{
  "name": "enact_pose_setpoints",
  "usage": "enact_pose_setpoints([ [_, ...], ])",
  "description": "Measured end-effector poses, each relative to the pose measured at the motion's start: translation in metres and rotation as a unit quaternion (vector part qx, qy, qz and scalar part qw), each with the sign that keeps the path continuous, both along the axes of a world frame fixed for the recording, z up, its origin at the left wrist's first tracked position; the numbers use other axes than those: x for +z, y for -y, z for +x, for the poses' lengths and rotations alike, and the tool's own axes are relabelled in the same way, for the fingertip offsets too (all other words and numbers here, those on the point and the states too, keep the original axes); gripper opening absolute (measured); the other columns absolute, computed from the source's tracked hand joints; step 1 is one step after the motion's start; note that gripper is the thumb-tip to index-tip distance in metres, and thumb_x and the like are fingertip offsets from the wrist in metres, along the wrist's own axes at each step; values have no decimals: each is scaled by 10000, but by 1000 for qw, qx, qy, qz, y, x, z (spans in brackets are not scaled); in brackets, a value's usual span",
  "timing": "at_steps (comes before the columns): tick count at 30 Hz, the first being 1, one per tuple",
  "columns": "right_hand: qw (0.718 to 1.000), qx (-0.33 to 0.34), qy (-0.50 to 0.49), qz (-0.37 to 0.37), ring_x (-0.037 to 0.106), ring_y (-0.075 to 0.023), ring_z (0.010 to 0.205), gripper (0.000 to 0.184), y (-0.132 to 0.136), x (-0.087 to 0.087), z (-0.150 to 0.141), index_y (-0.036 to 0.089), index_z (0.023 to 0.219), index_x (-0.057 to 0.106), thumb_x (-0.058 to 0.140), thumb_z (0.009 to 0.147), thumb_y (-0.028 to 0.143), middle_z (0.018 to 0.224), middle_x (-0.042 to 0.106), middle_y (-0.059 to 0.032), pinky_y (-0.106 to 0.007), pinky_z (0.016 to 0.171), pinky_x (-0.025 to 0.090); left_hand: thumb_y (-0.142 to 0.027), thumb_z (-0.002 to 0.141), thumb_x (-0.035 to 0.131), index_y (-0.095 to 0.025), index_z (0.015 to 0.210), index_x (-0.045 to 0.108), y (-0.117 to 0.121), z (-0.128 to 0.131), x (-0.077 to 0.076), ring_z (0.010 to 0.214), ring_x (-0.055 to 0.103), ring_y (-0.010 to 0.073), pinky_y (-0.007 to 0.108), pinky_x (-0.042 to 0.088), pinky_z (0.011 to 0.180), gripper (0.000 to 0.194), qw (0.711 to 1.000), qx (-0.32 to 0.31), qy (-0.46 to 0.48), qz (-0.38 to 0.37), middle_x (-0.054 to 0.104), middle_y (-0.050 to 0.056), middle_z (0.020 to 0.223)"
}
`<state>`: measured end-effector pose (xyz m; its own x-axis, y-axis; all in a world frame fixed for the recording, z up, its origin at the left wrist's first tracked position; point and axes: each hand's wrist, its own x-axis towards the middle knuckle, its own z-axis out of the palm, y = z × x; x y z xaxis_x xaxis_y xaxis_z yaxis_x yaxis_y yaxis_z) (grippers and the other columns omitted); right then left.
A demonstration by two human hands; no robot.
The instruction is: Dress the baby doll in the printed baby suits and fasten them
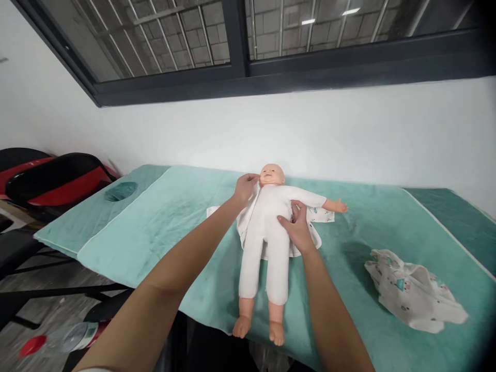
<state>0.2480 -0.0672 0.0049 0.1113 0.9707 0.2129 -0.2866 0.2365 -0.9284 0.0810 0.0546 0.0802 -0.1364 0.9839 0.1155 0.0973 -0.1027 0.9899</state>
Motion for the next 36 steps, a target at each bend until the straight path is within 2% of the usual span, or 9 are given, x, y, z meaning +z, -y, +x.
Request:
enact_pose_setpoints([
  [6,994,47,-97,-29,431,-206,1374,809,-7,-9,-13,375,1371,296,757,709,315,1562,326,-25,-418,1120,408,-198,770,627,-157,834,708,16,15,29,857,620,165,296,473,794,111,999,-38,-23,1,724,76,966],
  [12,992,38,-90,-82,442,-213,1369,762,-18,-23,-22,342,1377,313,716,732,379,1544,348,-42,-417,1145,385,-253,640,786,-179,844,749,55,-7,74,885,630,237,324,498,694,220,945,-254,-161,-130,716,97,998],
  [16,994,18,-55,-97,458,-211,1354,716,-19,-23,-22,322,1372,330,679,755,424,1526,381,-47,-419,1142,390,-356,718,758,-206,957,751,97,-15,88,1020,619,286,348,531,737,283,943,-288,-154,-61,692,93,1124],
  [19,995,14,-27,-93,464,-212,1347,679,-17,-23,-21,323,1353,361,668,764,462,1517,395,-40,-428,1131,403,-354,832,658,-232,1050,734,121,-17,77,1066,629,268,357,518,849,261,935,-298,-192,28,693,74,1149],
  [22,995,11,-32,-89,531,-218,1275,655,-16,-25,-21,315,1311,380,684,755,484,1446,472,-48,-431,1083,455,-354,881,591,-249,1099,692,130,-25,53,1062,636,250,341,497,852,262,934,-204,-284,76,676,65,1160],
  [25,992,-15,-60,-110,600,-223,1169,614,-16,-28,-21,298,1230,392,706,742,497,1320,563,-57,-431,1010,515,-415,779,698,-234,1075,648,129,-35,25,916,641,260,336,466,720,351,899,-125,-417,47,654,79,1097],
  [29,984,-34,-81,-153,626,-231,1103,578,-17,-28,-21,271,1155,433,727,721,514,1208,611,-59,-437,972,538,-319,751,686,-229,931,617,132,-37,-1,729,589,231,319,390,635,212,852,-162,-498,27,639,46,846],
  [31,984,-22,-84,-154,624,-232,1106,567,-16,-26,-21,265,1153,453,725,721,512,1196,615,-56,-435,978,534,-226,781,597,-227,822,591,135,-33,-3,665,553,204,315,376,625,41,861,-178,-475,46,610,25,745],
  [36,989,34,-82,-122,580,-231,1215,581,-13,-22,-16,292,1221,465,730,734,466,1309,581,-47,-426,1051,481,-213,793,557,-219,819,619,139,-19,18,703,593,188,308,444,661,68,905,-272,-326,24,650,9,764],
])
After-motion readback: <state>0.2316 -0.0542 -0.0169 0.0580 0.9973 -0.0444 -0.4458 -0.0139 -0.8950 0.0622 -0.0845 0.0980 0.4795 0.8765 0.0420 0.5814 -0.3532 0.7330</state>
